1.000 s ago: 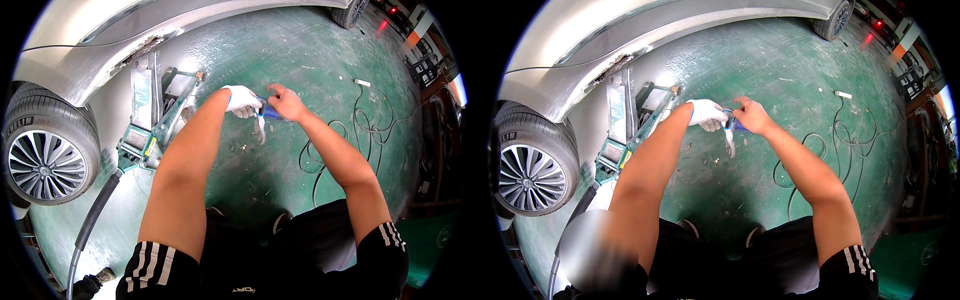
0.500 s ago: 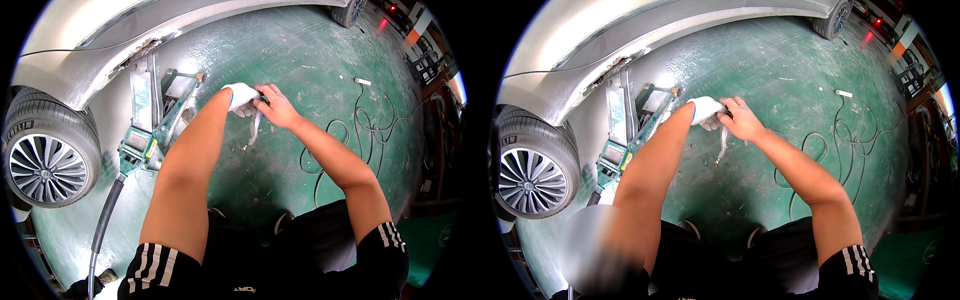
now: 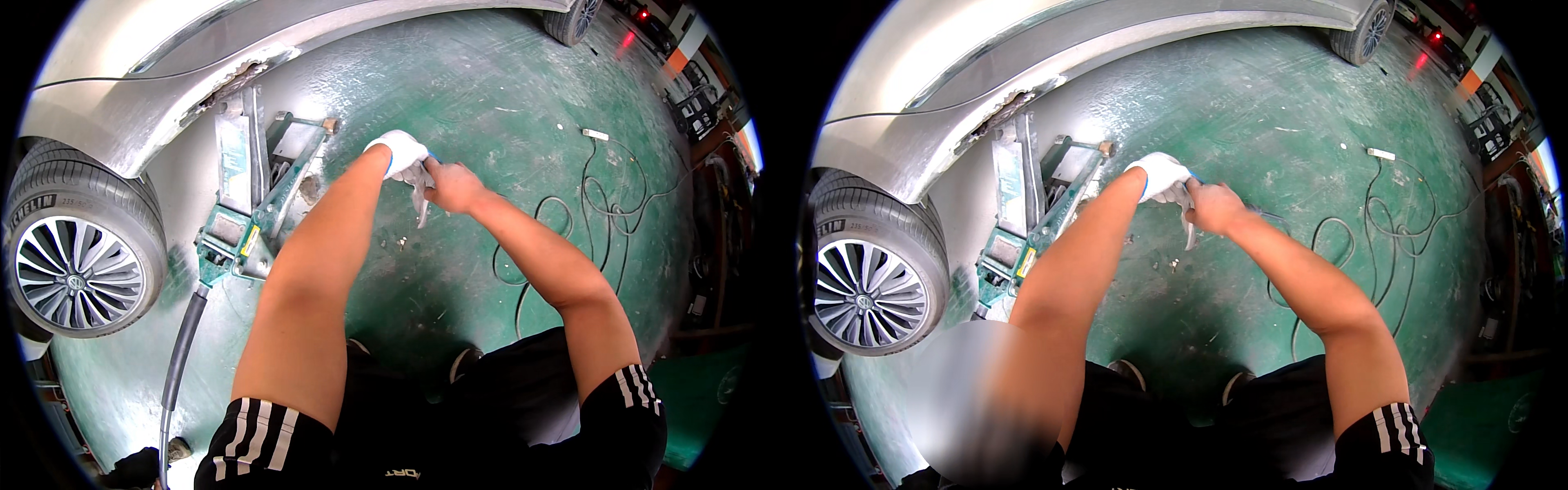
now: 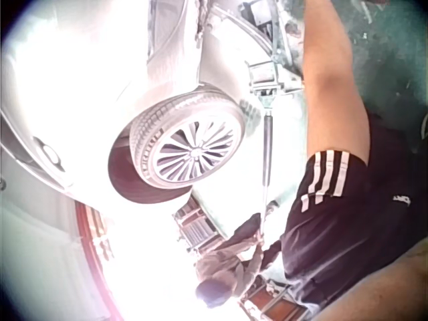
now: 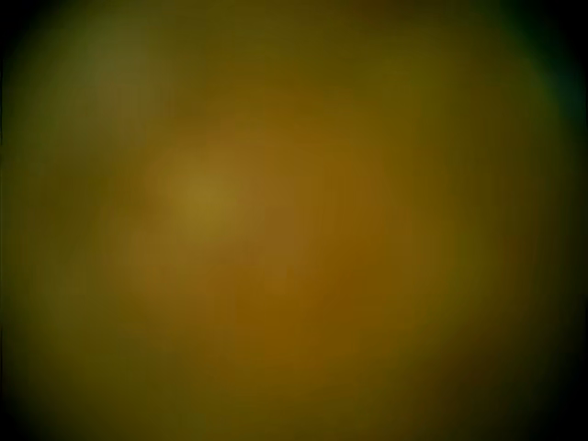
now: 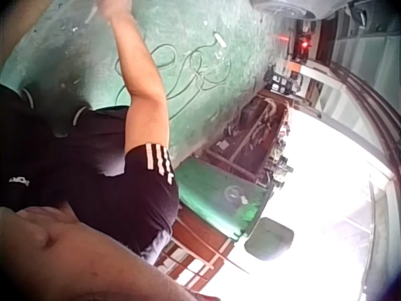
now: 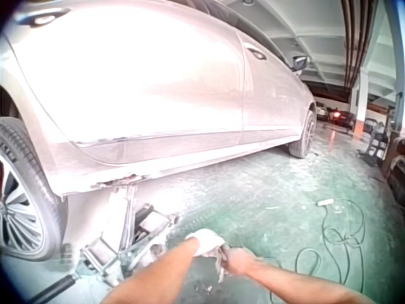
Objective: The person positions a hydraulic jack under a silver car's front bumper and operates the handle to lift the vehicle. They then put on gloves and use an angle grinder to smooth the surface of the bumper area.
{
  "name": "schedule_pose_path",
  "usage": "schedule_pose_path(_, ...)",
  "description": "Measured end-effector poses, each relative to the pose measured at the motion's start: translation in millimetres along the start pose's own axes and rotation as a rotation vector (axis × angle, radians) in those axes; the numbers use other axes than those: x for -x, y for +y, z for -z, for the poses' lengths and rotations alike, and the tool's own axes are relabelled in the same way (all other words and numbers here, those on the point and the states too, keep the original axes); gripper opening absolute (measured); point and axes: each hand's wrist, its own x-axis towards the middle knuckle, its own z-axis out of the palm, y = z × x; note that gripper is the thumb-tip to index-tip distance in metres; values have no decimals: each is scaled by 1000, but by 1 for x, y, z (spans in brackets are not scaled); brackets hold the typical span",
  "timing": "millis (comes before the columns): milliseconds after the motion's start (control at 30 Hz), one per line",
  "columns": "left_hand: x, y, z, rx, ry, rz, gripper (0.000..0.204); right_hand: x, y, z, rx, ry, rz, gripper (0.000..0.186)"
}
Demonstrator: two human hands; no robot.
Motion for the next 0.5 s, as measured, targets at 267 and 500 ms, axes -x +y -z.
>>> schedule_pose_path(267, -18, 7, -20, -245, -55, -189, 19, -14, 40, -18, -79, 94, -97, 53)
schedule_pose_path(500, -9, 29, -35, -361, 3, -289, 21, -11, 52, 17, -1149, 88, -99, 63)
